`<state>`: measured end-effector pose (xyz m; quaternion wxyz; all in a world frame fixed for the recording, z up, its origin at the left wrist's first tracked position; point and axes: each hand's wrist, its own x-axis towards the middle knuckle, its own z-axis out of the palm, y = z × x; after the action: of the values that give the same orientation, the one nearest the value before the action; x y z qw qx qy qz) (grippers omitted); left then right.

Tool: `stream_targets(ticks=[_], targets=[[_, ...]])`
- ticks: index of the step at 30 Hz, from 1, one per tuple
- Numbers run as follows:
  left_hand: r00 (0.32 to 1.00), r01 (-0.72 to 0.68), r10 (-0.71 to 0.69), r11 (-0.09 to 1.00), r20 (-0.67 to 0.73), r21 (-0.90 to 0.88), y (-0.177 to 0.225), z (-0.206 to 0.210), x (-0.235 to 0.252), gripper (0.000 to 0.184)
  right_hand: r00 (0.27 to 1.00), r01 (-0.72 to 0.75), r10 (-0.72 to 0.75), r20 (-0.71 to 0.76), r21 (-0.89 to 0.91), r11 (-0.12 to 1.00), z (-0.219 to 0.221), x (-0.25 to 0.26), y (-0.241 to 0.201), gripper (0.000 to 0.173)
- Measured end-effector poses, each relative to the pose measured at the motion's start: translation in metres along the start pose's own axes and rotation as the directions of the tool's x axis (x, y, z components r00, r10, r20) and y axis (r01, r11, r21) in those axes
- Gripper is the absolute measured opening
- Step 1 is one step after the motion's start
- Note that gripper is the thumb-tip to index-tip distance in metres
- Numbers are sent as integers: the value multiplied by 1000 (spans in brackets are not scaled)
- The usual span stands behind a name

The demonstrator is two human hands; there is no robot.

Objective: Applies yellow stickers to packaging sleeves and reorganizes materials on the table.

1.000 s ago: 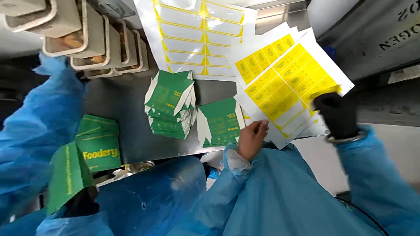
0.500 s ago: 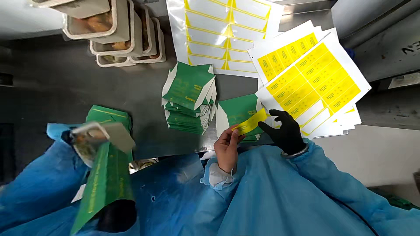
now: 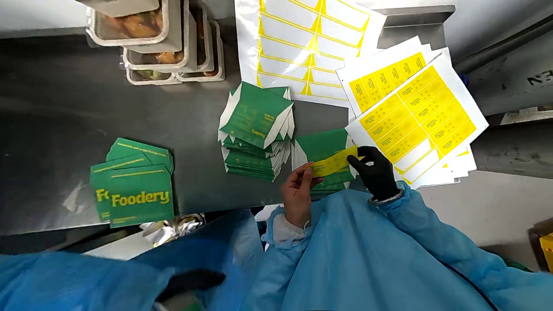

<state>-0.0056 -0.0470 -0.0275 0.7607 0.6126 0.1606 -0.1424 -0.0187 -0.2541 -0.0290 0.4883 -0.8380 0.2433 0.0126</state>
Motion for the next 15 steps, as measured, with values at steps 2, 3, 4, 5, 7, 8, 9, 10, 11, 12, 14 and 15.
stream_targets(ticks=[2,3,4,5,7,8,9,10,11,12,14,15], targets=[[1000,4,-4,1000,-18,7,-1,1,3,23,996,59,-58,-62,10,998,-1,3,4,14],[999,11,-10,1000,-33,9,-2,1,5,23,994,78,-77,-71,16,997,-2,5,5,11],[998,20,-20,1000,-61,7,-2,2,7,23,994,91,-90,-65,20,996,-5,7,6,11],[996,27,-27,1000,-85,-6,-1,3,11,22,993,102,-100,-57,23,995,-7,11,7,12],[996,31,-32,999,-88,-10,1,5,16,22,994,102,-101,-34,31,994,-11,17,8,15],[996,35,-35,999,-81,-1,3,6,16,23,996,85,-84,-18,44,995,-13,18,7,19],[996,33,-34,999,-87,-6,4,9,17,23,998,53,-53,14,58,997,-14,19,5,26],[994,24,-26,1000,-104,-20,5,12,18,22,998,23,-26,53,68,997,-16,20,1,33],[994,15,-18,1000,-112,-26,6,14,20,21,996,8,-14,89,67,998,-18,20,-2,38],[993,10,-14,999,-118,-30,7,16,20,21,994,8,-13,107,51,999,-19,20,-5,40],[993,5,-7,1000,-115,-25,7,18,21,21,997,-8,5,82,30,1000,-16,22,-9,40],[993,2,-5,1000,-120,-29,6,20,23,21,999,-12,11,50,21,1000,-13,26,-9,39]])
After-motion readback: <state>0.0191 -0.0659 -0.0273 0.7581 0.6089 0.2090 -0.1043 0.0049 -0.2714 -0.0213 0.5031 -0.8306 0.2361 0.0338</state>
